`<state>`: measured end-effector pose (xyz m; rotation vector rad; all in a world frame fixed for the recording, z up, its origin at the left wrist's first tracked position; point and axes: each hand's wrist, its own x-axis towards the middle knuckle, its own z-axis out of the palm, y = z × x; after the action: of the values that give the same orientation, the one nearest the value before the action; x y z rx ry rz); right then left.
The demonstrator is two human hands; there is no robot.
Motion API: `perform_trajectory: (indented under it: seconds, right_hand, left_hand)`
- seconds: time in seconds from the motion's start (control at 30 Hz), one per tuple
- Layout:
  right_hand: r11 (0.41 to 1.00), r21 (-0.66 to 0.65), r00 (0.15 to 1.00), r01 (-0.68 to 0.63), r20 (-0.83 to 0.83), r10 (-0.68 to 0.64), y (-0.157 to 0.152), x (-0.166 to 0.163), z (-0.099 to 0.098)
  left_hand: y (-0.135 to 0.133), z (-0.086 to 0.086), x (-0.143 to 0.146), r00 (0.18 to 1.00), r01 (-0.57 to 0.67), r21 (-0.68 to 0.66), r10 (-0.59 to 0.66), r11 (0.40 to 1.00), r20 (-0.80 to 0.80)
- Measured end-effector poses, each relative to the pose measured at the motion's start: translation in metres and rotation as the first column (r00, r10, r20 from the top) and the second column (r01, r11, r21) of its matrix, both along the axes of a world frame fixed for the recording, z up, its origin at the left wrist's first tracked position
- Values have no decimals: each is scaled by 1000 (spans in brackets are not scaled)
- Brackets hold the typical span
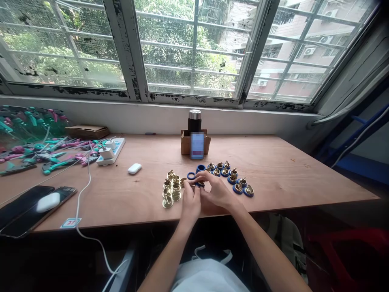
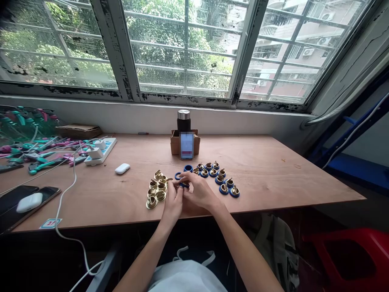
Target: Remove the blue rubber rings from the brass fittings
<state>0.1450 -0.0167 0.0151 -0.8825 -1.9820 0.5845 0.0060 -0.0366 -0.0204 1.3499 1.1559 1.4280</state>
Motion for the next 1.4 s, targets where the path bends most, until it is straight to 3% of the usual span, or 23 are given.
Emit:
perform_trajectory:
  seconds: [0.27,0.4,0.7,0.87,1.1,1.4]
  right_hand:
    - [994,99,996,55,65,-61,2,-12,-6]
    - [997,71,997,32,64,-36,1,-11,-1]
    - [998,40,989,45,141,-51,-7,-2,20]
    - [1000,7,975,2,224,-4,-7,1,26]
    - [997,-73,985,9,173,4,-7,3,28]
    - [998,-13,972,63,227,-59,-11,1,30]
  left_hand:
    - [2,-1,0,990,-77,-84,86,993,110]
    - [2,0,0,988,-36,-106,51,994,146]
    - [1,0,-1,992,67,-31,-63,997,113]
    - [-2,1,-1,999,18,-36,-17,999,31]
    - [-2,1,-2,998,49,-48,-47,998,49]
    - [-3,1,-2,999,24,-22,-23,999,23]
